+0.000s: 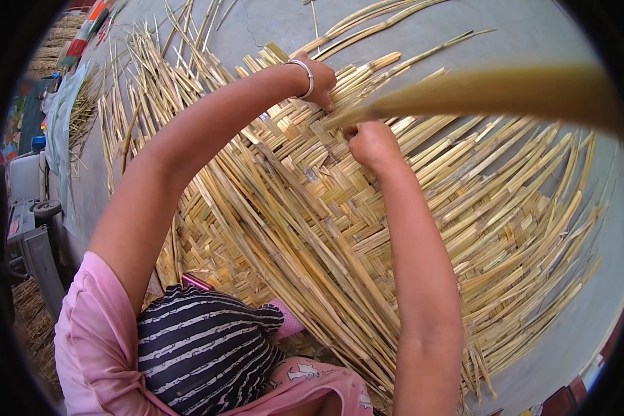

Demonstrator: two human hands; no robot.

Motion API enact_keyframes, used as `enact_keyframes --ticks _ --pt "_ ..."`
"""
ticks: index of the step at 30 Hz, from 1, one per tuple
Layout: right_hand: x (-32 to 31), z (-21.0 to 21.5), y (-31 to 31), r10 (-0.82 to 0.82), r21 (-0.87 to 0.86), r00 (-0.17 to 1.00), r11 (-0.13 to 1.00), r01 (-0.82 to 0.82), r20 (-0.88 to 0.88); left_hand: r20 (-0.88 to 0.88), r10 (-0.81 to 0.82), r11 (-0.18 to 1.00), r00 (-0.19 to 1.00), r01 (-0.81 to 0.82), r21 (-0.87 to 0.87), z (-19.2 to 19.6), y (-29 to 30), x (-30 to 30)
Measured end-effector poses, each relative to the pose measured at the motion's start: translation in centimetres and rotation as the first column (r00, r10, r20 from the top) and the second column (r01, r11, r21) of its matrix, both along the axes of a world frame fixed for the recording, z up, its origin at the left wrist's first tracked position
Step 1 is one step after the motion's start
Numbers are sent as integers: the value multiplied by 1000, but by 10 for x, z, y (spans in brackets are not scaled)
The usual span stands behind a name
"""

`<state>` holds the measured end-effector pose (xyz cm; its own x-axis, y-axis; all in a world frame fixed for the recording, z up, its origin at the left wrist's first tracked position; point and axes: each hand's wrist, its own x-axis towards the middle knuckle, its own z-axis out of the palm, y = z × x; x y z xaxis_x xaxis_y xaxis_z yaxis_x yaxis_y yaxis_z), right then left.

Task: The person weaves a large flat basket by hand, interlacing long dried palm strips in an over-under pattern. They periodically lift and rotate the mat to continue weaving different sections.

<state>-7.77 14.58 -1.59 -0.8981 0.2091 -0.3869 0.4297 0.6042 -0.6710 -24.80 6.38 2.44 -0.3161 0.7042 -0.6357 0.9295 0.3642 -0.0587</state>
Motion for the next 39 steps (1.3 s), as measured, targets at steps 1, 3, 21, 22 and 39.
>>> enact_keyframes --ticks 1,3,21,22,39 --pt "5 9 -4 -43 -9 998 999 42 -51 -19 -10 1000 1000 11 25 3 1 1" --pt "8 5 -3 -103 9 991 995 104 -87 -50 -75 959 996 86 272 0 -8 1" --pt "43 5 -33 94 434 890 892 124 -447 535 36 717 844 -395 575 -16 -22 34" --pt "42 4 -33 85 421 888 898 128 -452 506 44 736 861 -371 566 -15 -21 35" --pt "41 11 -37 152 486 945 874 10 -291 419 25 616 908 -344 709 -59 0 37"
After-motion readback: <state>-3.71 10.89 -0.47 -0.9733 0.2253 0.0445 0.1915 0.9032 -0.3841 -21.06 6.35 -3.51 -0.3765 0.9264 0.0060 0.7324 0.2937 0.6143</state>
